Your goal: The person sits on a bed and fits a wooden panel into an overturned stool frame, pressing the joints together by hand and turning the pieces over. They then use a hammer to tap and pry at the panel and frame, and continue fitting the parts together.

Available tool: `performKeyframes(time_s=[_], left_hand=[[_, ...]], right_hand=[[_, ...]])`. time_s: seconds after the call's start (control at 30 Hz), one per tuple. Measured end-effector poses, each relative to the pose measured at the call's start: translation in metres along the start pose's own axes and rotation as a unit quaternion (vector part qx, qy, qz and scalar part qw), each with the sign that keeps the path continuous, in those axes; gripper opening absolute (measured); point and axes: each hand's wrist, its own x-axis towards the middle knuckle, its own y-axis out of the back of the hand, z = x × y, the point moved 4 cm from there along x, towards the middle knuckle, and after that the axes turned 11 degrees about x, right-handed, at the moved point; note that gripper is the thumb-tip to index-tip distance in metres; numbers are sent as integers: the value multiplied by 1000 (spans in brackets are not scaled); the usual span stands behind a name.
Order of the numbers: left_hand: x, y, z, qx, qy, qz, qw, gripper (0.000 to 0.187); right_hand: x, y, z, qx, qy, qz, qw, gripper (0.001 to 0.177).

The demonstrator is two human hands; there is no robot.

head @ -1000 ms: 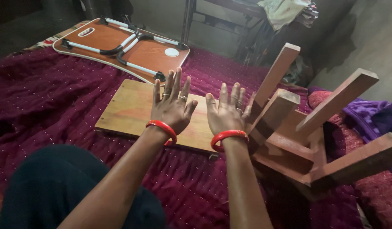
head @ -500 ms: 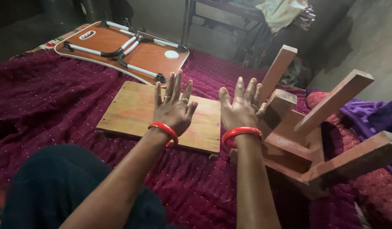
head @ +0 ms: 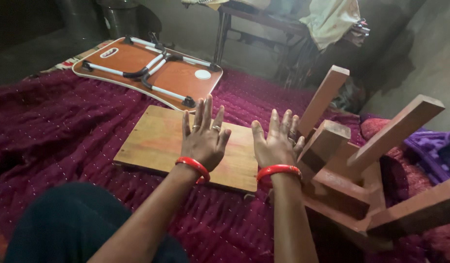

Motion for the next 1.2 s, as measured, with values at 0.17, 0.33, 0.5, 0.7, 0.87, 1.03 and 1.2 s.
performKeyframes(time_s=[0.17,0.33,0.5,0.7,0.87,1.03,1.2], left_hand=[[2,-1,5,-6,-3,4,1000,69],[0,5,8,-10,-14,21,1000,68],[-2,8,16,-72,-18,31,997,68],[-1,5,15,-86,-3,12,996,67],[0,0,10,-96,11,3,995,66],[0,1,10,-98,13,-1,995,67],[0,5,12,-109,19,-2,994,67]], right_hand=[[2,1,2,-8,-17,-15,1000,83],[-5,3,-5,-5,-9,-14,1000,81],[-9,5,-8,1,1,-13,1000,80],[-6,-1,-8,-10,10,-19,1000,83],[-2,-6,-4,-9,30,-15,999,83],[-3,-5,-4,1,14,-23,1000,83],[-7,1,-9,9,19,-23,1000,82]])
